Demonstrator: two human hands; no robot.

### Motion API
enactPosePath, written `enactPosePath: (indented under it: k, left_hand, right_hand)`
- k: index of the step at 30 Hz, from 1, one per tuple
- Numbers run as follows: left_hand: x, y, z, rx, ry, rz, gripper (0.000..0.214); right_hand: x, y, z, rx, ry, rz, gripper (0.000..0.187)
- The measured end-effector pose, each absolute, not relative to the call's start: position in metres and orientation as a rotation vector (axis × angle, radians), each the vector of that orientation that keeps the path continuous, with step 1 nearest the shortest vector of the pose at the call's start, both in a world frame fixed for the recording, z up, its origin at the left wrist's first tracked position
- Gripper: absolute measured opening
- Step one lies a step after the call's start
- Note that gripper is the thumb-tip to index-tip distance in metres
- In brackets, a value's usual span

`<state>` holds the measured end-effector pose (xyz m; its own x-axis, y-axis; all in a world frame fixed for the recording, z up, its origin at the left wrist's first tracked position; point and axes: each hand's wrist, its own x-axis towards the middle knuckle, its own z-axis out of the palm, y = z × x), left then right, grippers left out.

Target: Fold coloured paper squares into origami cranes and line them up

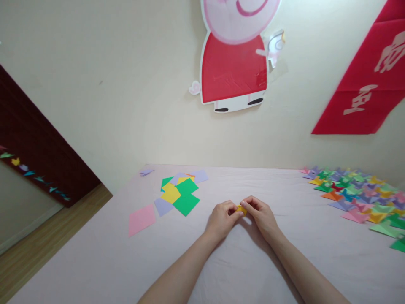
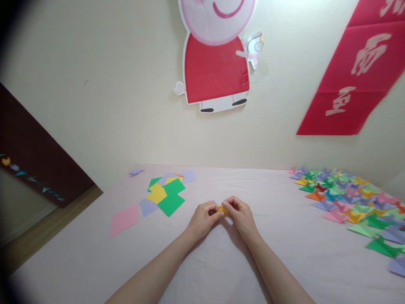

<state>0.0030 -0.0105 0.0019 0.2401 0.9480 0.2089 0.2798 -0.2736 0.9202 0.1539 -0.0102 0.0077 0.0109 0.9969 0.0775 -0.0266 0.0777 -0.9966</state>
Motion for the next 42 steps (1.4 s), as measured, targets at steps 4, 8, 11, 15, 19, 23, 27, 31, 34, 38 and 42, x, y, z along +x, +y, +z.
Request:
enactPosePath:
  k: [4, 8, 11, 15, 19, 23, 27, 31, 34, 38, 42]
  left_hand:
    - [0.004, -0.009, 0.000, 1.661, 1.137, 1.045, 0.022]
    - [0.003, -0.006, -0.002, 1.657, 1.145, 1.053, 0.025]
    - [0.004, -0.006, -0.002, 1.693, 1.157, 1.074, 0.024]
    - [0.004, -0.009, 0.001, 1.745, 1.211, 1.153, 0.010]
    - [0.000, -0.011, 0.008, 1.829, 1.252, 1.238, 0.008]
    - [-0.006, -0.010, 0.016, 2.024, 1.272, 1.242, 0.006]
    - [-0.006, -0.011, 0.019, 2.204, 1.314, 1.216, 0.008]
    - [-0.005, -0.013, 0.021, 2.319, 1.356, 1.193, 0.009]
    - [-0.005, -0.014, 0.023, 2.360, 1.375, 1.191, 0.009]
    - [-0.005, -0.015, 0.024, 2.373, 1.384, 1.202, 0.009]
    - [-0.004, -0.016, 0.023, 2.364, 1.386, 1.211, 0.009]
  right_hand:
    - [0.154, -0.009, 0.005, -1.134, -1.209, 1.143, 0.040]
    - [0.152, -0.010, 0.008, -1.103, -1.240, 1.150, 0.038]
    - [0.151, -0.011, 0.010, -1.085, -1.268, 1.171, 0.039]
    - [0.152, -0.010, 0.009, -1.086, -1.271, 1.176, 0.036]
    - [0.153, -0.008, 0.003, -1.101, -1.261, 1.166, 0.035]
    - [0.154, -0.007, -0.001, -1.108, -1.269, 1.160, 0.033]
    - [0.154, -0.007, -0.001, -1.115, -1.276, 1.156, 0.033]
    - [0.153, -0.008, 0.002, -1.118, -1.280, 1.150, 0.035]
    - [0.153, -0.007, 0.002, -1.120, -1.283, 1.138, 0.036]
    - [0.153, -0.006, -0.001, -1.127, -1.285, 1.120, 0.039]
    - [0.154, -0.006, -0.002, -1.139, -1.304, 1.105, 0.038]
